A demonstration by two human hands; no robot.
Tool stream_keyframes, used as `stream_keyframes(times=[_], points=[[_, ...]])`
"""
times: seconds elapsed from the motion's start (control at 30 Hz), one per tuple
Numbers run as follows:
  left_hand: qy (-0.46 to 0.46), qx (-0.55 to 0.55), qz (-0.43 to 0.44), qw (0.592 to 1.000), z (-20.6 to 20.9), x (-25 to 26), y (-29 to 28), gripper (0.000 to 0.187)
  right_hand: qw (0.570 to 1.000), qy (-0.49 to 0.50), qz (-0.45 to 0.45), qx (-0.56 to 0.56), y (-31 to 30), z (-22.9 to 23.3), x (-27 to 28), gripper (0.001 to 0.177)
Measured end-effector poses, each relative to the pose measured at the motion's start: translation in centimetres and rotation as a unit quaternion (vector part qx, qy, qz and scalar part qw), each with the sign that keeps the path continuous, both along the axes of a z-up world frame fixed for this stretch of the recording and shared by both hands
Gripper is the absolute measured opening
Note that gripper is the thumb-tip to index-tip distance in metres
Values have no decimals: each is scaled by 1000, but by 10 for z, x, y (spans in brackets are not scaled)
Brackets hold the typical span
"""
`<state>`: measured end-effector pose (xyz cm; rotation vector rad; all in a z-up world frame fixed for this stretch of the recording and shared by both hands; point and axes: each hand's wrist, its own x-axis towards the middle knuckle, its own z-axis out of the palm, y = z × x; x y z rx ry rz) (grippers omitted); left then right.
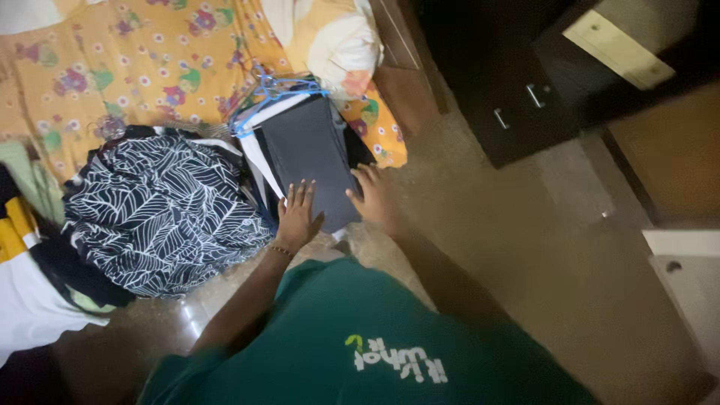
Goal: The person handles several garments on a bed by hand, placing some on hangers and arranging others into a stack.
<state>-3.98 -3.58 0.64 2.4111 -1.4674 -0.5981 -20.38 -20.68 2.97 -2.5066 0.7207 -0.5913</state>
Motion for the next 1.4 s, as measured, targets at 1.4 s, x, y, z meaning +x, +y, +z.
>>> stream_keyframes(times=[1.4], points=[[57, 19, 350, 935, -27, 14, -192, 89, 961, 180, 63, -201, -507, 8, 451, 32]])
